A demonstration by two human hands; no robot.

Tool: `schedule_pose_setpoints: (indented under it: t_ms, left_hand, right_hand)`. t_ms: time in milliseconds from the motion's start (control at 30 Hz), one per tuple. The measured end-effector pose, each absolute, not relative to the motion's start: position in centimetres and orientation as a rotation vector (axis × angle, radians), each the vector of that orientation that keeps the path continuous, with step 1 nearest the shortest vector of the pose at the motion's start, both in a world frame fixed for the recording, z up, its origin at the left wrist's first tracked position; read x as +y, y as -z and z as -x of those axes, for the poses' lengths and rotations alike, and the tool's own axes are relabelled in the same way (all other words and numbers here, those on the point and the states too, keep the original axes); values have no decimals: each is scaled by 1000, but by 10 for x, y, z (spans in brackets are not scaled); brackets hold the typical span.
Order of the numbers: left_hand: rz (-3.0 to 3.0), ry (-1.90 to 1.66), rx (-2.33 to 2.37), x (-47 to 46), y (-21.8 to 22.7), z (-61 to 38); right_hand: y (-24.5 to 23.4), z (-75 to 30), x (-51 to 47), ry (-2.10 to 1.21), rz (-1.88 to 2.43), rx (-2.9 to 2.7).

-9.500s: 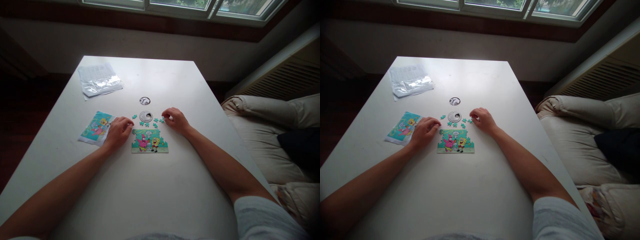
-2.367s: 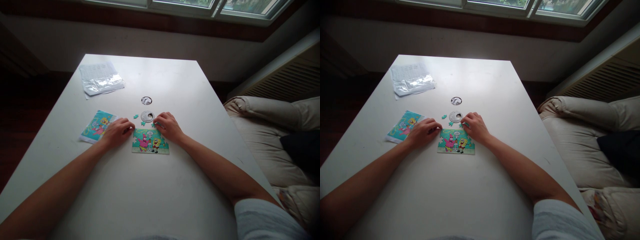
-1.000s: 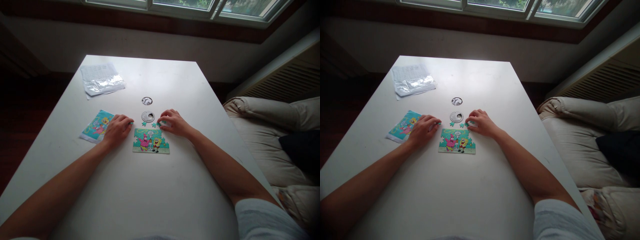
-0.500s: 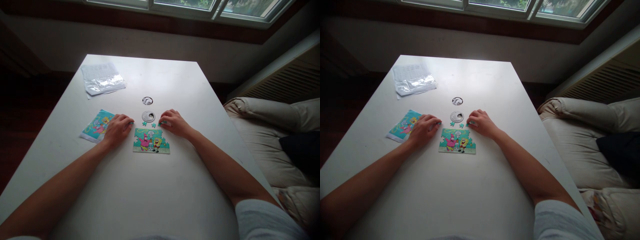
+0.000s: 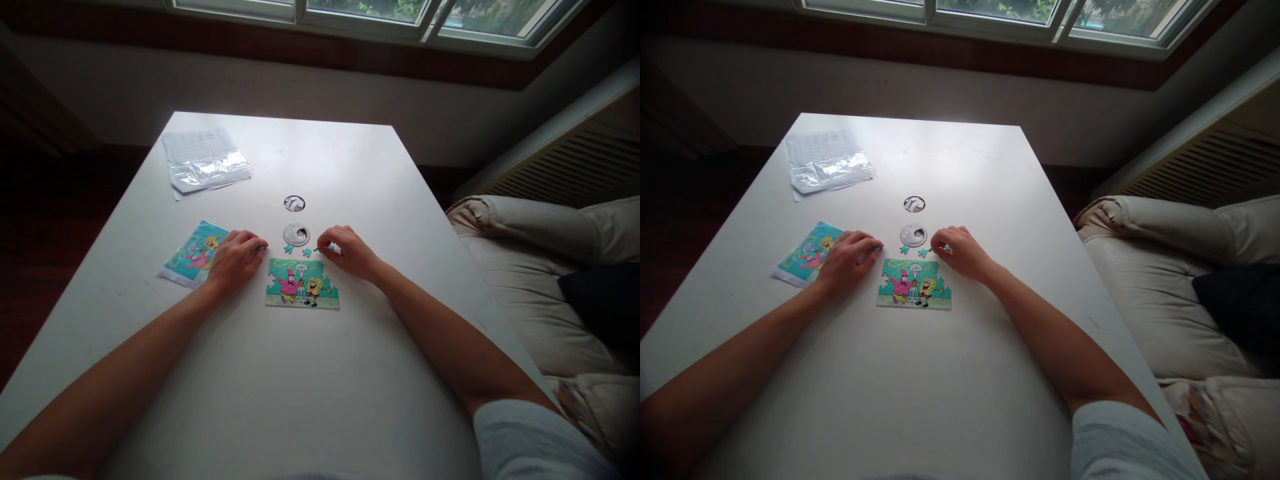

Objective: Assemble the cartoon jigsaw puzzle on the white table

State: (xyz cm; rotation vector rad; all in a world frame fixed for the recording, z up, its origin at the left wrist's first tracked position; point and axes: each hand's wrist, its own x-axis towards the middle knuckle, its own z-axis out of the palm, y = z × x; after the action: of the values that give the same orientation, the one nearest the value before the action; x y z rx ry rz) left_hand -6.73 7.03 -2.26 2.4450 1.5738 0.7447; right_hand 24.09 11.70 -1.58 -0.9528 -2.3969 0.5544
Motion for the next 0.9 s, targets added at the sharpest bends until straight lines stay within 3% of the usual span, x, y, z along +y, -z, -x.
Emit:
schedule_pose_setpoints:
  t_ms: [367, 700, 900]
  left_hand:
    - [-2415, -811, 1509, 66, 17, 62]
    - [-2039, -928, 1238, 42, 3, 31]
    - [-1913, -820, 1204, 37, -3, 24]
  right_hand:
    - [10, -212, 84, -1266, 928, -2077]
    - [4, -198, 71, -1140, 820, -2187]
    - [9, -195, 70, -1064, 841, -2167]
